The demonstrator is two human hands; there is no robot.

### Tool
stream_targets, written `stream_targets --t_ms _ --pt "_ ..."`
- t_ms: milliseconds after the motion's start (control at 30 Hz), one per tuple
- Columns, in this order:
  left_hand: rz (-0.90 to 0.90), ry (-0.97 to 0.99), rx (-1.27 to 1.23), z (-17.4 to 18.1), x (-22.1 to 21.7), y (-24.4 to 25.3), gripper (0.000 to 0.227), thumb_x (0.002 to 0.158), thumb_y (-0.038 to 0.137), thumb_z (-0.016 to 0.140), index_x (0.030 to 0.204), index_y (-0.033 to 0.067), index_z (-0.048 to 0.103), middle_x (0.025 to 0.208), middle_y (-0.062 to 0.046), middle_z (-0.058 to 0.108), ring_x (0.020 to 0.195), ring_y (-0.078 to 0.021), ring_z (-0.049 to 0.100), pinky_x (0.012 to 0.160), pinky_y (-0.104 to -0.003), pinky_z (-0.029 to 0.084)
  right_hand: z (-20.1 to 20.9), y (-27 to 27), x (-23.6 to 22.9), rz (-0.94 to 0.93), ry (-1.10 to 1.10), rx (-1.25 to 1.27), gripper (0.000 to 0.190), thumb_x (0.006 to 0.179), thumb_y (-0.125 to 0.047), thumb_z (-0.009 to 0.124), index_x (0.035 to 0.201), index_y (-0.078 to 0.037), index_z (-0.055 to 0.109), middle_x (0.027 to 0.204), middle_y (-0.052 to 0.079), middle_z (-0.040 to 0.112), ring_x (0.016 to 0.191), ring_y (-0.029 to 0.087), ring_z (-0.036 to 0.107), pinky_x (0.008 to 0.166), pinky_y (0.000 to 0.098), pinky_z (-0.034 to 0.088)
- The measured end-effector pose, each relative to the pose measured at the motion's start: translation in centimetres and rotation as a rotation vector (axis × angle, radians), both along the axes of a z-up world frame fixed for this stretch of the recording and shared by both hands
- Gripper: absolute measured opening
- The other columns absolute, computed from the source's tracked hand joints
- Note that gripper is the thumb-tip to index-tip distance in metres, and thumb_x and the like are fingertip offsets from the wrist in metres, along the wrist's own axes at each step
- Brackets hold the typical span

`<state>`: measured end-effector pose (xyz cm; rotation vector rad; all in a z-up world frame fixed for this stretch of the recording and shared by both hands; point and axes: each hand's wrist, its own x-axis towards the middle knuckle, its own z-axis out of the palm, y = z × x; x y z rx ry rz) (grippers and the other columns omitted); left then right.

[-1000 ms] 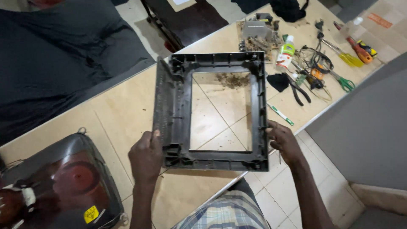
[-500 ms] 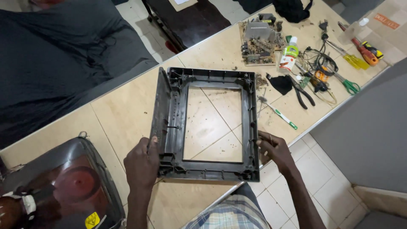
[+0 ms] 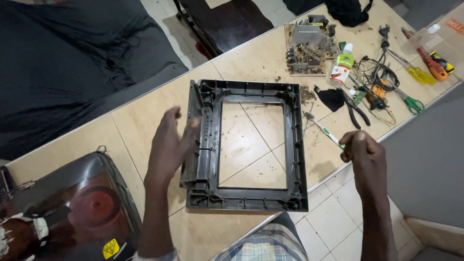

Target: Cleaning the plastic frame of a disassembled television using a toothbrush to remove dust and debris.

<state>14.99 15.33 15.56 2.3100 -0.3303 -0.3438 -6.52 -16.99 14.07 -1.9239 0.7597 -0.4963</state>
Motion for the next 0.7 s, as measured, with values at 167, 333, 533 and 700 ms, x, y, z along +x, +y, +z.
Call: stream_targets --t_ms 167,333,533,700 --pt "-0.072 -0.146 0.052 0.1 3.4 -4.0 0.086 0.097 0.053 0.061 0.157 0.0018 0.027 0.159 -0.024 0.034 0.146 -0.0424 0.031 0.112 -0.055 0.033 0.6 -0.8 3.5 -0.001 -0.144 -0.094 0.041 0.119 -0.028 0.042 0.094 -0.004 0.064 0.073 0.004 0.057 0.063 0.011 0.050 0.058 0.0275 0.041" --pt "-0.170 -0.264 0.109 -2.0 7.5 -6.5 0.093 0.090 0.033 0.081 0.156 -0.0055 0.029 0.150 -0.037 0.037 0.142 -0.0588 0.033 0.107 -0.077 0.034 -0.8 -3.3 6.9 0.038 -0.349 -0.102 0.031 0.120 -0.014 0.045 0.117 0.009 0.066 0.093 0.023 0.068 0.081 0.023 0.068 0.075 0.0342 0.061" --pt "-0.161 -0.323 0.175 -6.6 9.1 -7.2 0.068 0.078 -0.016 0.069 0.140 -0.0118 0.043 0.127 -0.027 0.041 0.107 -0.0605 0.060 0.084 -0.071 0.058 -6.5 -6.4 12.5 0.085 -0.324 -0.207 0.025 0.115 -0.004 0.049 0.110 0.008 0.070 0.088 0.023 0.069 0.078 0.024 0.069 0.071 0.0356 0.062" --pt "-0.160 -0.394 0.195 -8.1 9.8 -7.6 0.074 0.066 -0.017 0.075 0.133 -0.0113 0.044 0.124 -0.025 0.042 0.100 -0.0612 0.062 0.082 -0.070 0.060 -8.8 -6.9 15.5 0.109 -0.334 -0.328 0.024 0.115 -0.011 0.055 0.107 0.002 0.074 0.081 0.017 0.072 0.071 0.023 0.071 0.065 0.0337 0.061"
